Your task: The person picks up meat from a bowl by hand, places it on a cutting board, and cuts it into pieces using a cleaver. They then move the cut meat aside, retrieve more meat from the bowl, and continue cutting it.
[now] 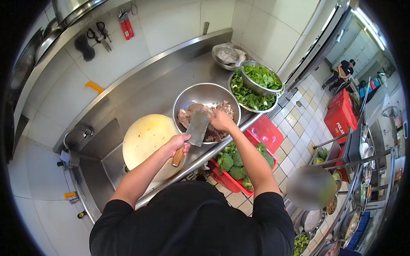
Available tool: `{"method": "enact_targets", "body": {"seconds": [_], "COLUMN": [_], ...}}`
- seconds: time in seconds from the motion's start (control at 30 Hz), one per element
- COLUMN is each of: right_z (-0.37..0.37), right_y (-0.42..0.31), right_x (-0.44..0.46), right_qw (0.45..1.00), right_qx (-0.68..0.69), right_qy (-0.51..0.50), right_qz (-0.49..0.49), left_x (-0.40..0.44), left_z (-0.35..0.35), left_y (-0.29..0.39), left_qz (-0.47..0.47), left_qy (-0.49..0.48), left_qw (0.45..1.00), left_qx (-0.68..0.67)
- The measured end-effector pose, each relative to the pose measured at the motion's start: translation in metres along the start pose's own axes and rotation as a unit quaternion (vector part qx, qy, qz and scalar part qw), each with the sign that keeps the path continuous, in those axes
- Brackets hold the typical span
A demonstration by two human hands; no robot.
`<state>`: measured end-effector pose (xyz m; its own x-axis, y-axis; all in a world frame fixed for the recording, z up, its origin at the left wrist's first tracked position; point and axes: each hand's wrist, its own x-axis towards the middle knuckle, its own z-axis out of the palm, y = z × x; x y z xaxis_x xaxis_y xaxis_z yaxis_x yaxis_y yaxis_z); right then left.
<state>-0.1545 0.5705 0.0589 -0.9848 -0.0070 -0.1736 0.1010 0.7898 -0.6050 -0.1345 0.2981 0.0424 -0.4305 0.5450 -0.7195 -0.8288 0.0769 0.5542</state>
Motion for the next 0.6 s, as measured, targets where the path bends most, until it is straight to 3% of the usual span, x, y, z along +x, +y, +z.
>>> {"method": "enact_targets", "body": {"seconds": [0.33,0.47,0.6], "right_z": [-0.029,-0.018,-0.013], "right_y": [-0.039,-0.041,-0.061], "right_x": [-0.021,-0.022,-0.030], "right_qw": [0.999,0.999,0.997], "right_qx": [0.021,0.016,0.077], "right_qy": [-0.024,-0.014,0.030], "right_qz": [-0.013,-0.036,-0.010], "left_x": [-0.031,-0.027,-0.021], "left_z": [-0.023,-0.021,-0.031], "left_y": [0.018,0.031,-0.013], "left_qz": [0.130,0.118,0.083], "left_qy": [0.061,0.084,-0.043], "left_qw": [0.988,0.989,0.991], "left_qx": [0.057,0.027,0.092]}}
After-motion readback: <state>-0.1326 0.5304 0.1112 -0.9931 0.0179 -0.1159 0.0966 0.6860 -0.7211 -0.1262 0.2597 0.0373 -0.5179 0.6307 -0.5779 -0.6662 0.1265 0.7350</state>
